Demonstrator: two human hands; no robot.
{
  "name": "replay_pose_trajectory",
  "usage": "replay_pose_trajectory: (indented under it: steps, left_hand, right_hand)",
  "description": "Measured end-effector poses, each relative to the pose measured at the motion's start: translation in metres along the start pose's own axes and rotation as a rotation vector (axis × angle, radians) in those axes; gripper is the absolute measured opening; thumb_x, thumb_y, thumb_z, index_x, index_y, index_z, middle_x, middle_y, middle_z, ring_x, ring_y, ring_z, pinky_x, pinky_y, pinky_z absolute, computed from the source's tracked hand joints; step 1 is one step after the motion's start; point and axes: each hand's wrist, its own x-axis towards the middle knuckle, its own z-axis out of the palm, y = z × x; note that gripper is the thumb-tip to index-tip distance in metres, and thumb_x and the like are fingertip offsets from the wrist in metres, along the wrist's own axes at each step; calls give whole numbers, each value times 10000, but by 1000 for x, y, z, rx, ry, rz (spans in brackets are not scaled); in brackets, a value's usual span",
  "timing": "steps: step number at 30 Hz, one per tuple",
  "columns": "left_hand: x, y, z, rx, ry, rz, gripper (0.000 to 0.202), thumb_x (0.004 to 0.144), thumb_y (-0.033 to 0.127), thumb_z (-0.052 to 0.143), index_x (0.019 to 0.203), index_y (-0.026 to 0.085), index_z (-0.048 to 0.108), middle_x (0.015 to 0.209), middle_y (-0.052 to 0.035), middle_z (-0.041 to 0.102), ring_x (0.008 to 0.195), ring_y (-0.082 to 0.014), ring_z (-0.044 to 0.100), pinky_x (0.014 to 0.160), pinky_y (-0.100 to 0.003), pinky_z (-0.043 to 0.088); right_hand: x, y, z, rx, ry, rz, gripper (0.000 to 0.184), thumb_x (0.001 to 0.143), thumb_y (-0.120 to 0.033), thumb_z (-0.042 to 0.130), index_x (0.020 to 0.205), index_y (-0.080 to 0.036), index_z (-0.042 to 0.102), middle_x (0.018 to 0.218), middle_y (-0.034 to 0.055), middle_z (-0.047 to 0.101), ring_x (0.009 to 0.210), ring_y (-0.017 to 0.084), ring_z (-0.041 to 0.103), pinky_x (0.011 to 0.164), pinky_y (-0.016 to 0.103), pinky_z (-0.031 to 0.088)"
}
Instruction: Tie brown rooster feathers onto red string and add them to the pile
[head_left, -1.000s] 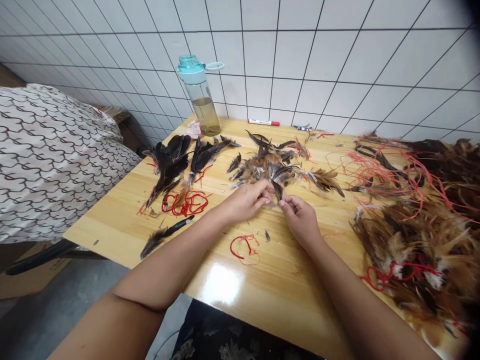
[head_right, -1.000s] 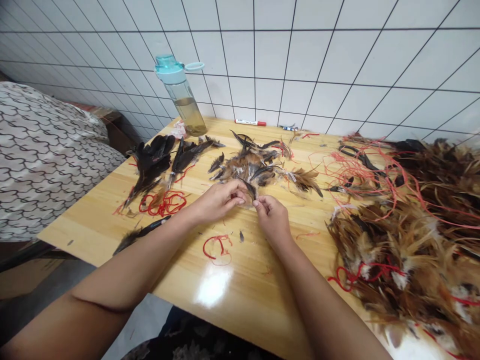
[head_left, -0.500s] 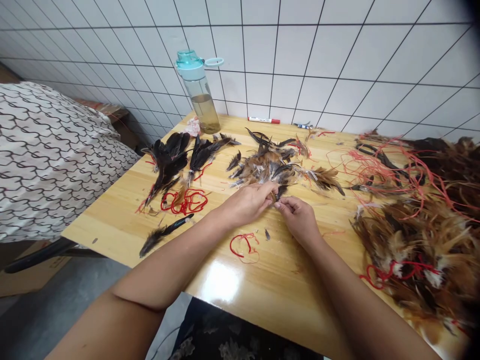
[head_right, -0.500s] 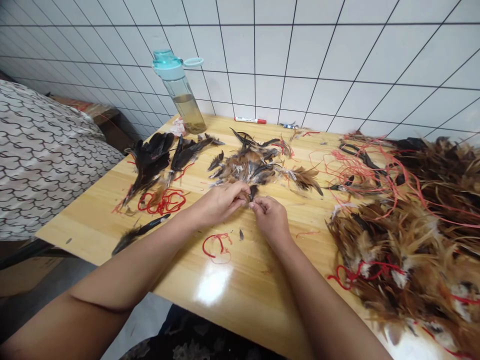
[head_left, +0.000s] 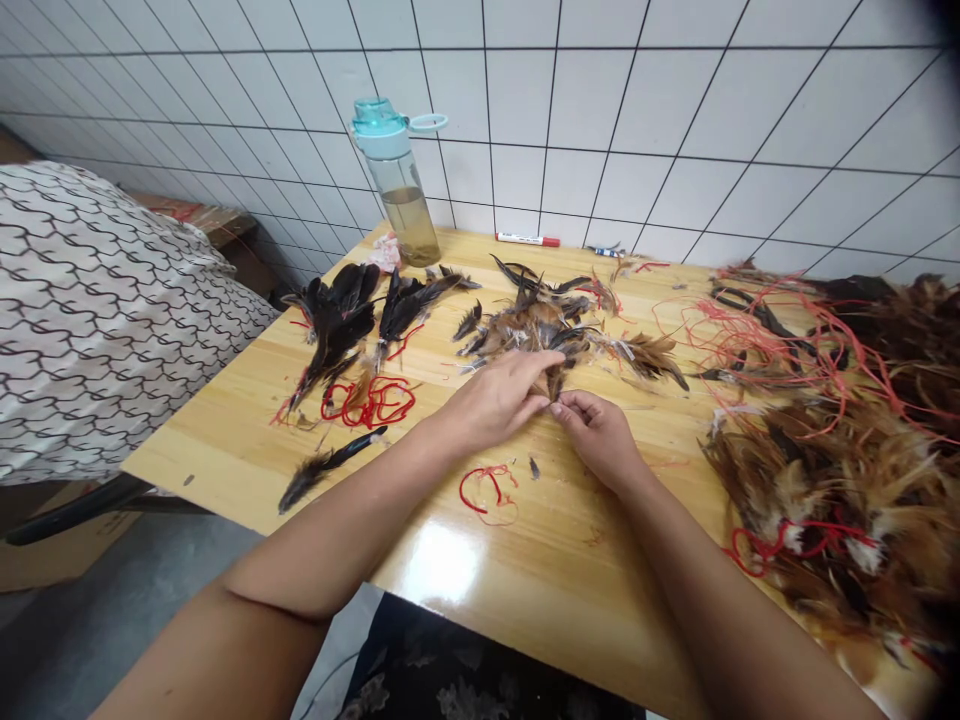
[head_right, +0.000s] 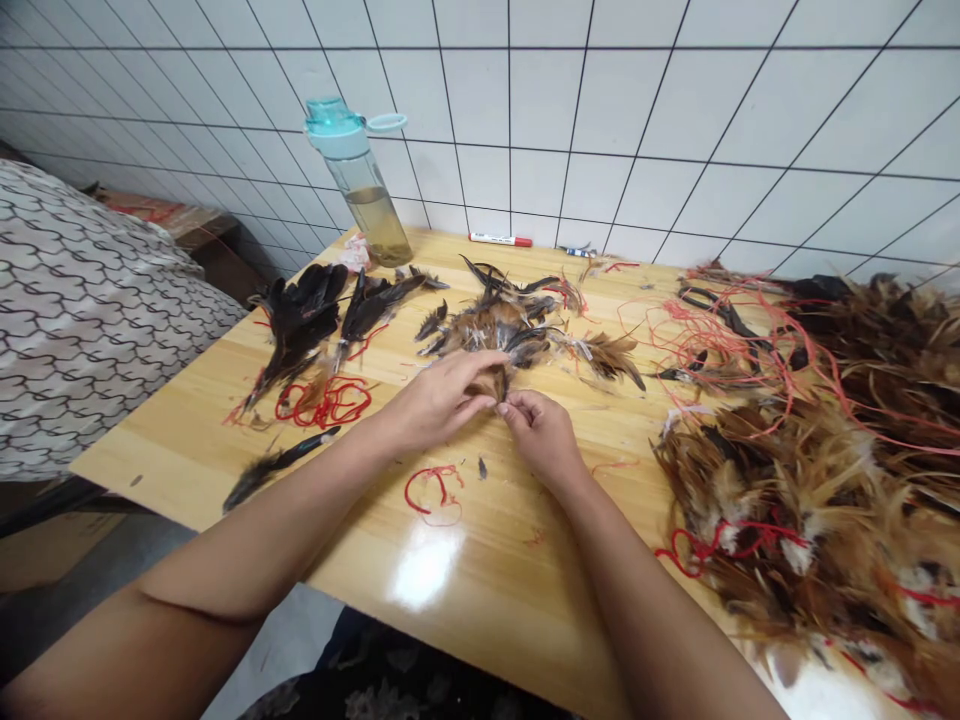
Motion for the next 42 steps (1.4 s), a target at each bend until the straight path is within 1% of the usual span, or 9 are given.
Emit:
replay_pose_trajectory:
  steps: [3,6,10,15,19,21,31,37,42]
  left_hand:
    - [1,-3,-5,64,241,-59,308,877,207,526,1182,159,509,1212,-121,593,1175,-228,507,1034,-382,382]
    - [3,-2,-8,17,372,-228,111,871,223,530,959,163,561,990,-80,621,953,-187,559,887,-326,445]
    - [5,0,-7,-157,266,-368,133,871,274,530,808,163,566,788,-18,584,727,-126,516,682,-244,413]
    - [6,2,3,-529,-70,-595,263,828,383,575,752,137,632,652,9,567,610,-99,465,595,-229,349]
    - [6,7,17,-909,-15,-677,280,747,370,664,872,119,667,765,-19,636,675,-98,523,645,-225,396]
    - [6,8,22,-967,18,-682,267,728,355,681,843,116,656,747,-14,620,647,-85,507,620,-216,394]
    - [5,6,32,-819,45,-604,214,758,332,636,705,147,541,595,44,497,559,-72,449,547,-201,336]
    - [5,0,33,-794,127,-547,188,741,297,659,688,144,564,695,13,549,691,-104,492,660,-225,390]
    - [5,0,31,-767,142,-506,153,748,286,671,712,140,645,790,-33,607,792,-139,552,744,-259,439]
  right_hand:
    - [0,-2,-3,108,37,37,246,769,-430,575,679,-202,551,595,-31,482,564,120,422,545,245,352]
    - [0,-2,-4,224,102,86,267,763,-453,596,698,-201,538,628,-30,477,581,117,416,553,241,353]
    - [1,0,-4,277,139,112,276,752,-461,615,695,-203,534,631,-31,476,589,120,414,567,245,359]
    - [0,2,-2,239,139,95,277,766,-467,590,698,-208,520,616,-34,456,580,122,403,567,250,349]
    - [0,4,1,67,109,27,231,786,-430,547,722,-207,549,628,-19,493,597,136,434,592,264,373]
    - [0,5,2,-6,96,-3,218,795,-410,528,723,-207,560,623,-14,508,591,138,441,595,267,380]
    - [-2,6,7,-177,117,-75,202,808,-356,517,710,-206,612,665,24,617,628,163,527,601,276,406]
    - [0,6,6,56,115,-3,254,766,-431,578,821,-198,665,738,40,664,684,183,576,636,293,457]
    - [1,3,0,179,27,36,261,712,-445,645,760,-189,658,686,5,622,641,150,535,628,276,438]
